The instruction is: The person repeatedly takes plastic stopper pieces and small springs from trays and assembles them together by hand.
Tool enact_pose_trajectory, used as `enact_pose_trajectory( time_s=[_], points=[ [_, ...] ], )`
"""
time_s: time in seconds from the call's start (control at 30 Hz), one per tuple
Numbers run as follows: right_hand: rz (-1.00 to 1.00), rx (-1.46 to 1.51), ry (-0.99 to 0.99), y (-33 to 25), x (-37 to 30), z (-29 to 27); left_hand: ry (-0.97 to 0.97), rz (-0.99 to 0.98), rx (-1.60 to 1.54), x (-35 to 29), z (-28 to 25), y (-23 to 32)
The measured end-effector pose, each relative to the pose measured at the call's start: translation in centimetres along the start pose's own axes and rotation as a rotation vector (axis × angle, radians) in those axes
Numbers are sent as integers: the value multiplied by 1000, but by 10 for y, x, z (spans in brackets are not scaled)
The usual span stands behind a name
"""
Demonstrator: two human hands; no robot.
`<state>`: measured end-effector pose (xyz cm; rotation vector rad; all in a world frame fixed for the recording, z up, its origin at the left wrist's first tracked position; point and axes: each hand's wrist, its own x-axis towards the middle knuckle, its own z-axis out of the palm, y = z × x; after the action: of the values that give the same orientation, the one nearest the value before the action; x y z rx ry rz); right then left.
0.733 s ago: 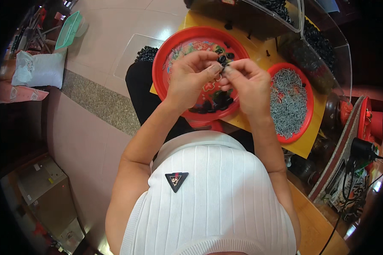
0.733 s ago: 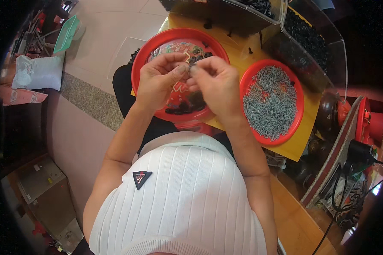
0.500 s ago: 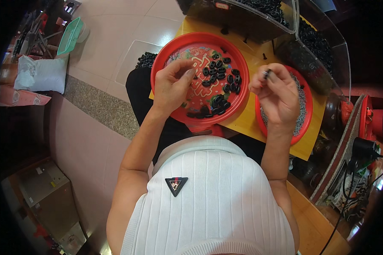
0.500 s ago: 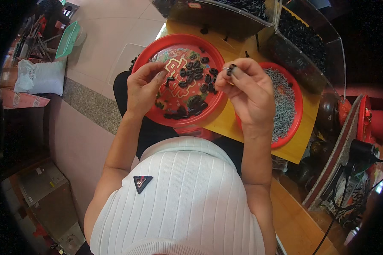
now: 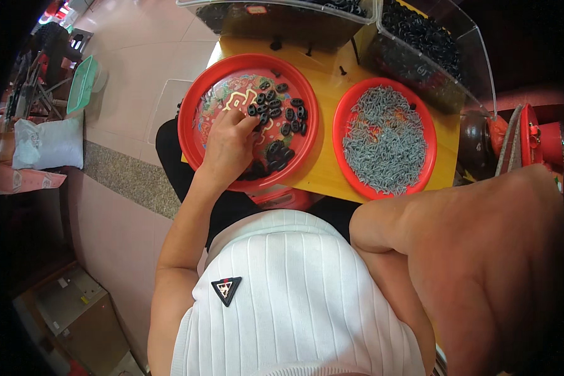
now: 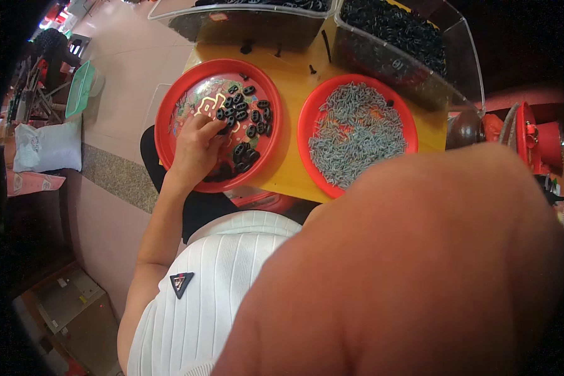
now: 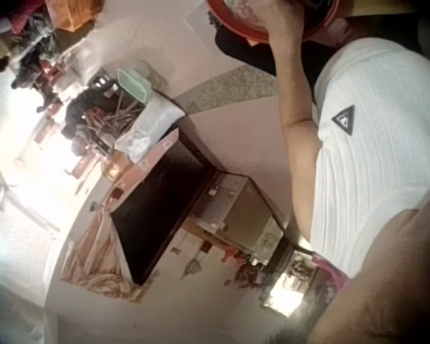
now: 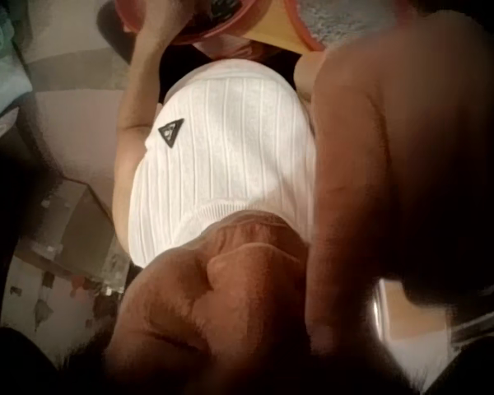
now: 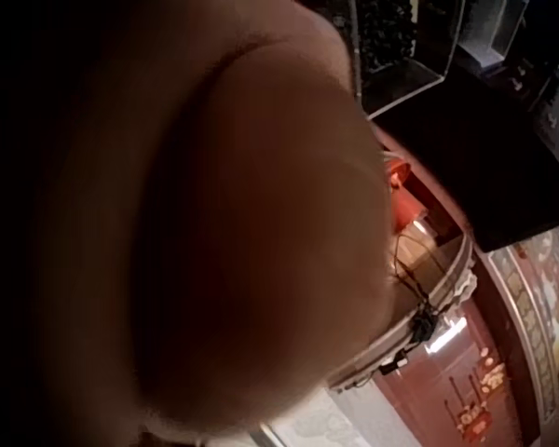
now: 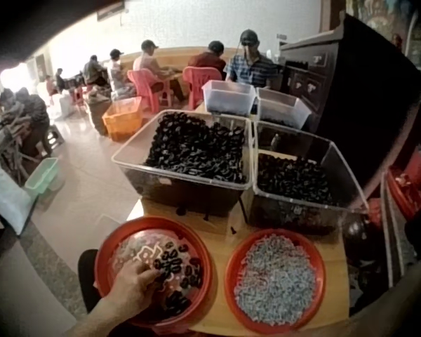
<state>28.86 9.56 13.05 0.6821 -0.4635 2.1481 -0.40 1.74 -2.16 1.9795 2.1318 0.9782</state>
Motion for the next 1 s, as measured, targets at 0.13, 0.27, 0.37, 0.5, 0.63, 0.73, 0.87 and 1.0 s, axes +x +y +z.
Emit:
enact_pose_trajectory(
  time_s=[0.13, 0.27, 0.37, 0.5, 0.63, 0.73, 0.87, 1.0],
  points=[
    [-13, 65, -21, -6, -13, 6, -8, 12, 8, -4, 8, -2],
    [-15, 119, -51, 0, -14, 4, -10, 20, 30, -6, 9, 2],
    [-11, 151, -70, 23, -2, -8, 24, 69, 5, -8, 4, 4],
    [2, 193, -92, 29, -5, -4, 75, -8, -203, -17, -5, 7],
    [26, 282, -156, 64, 11, -6, 137, -161, -368, -30, -19, 20],
    [58, 405, -258, 84, 21, -1, 243, -182, -541, -40, -20, 26],
    [382, 194, -303, 98, 55, -2, 192, -381, -788, -47, -21, 33],
    [425, 120, -191, 115, 30, -32, 244, -593, -1064, -52, -35, 47]
  ],
)
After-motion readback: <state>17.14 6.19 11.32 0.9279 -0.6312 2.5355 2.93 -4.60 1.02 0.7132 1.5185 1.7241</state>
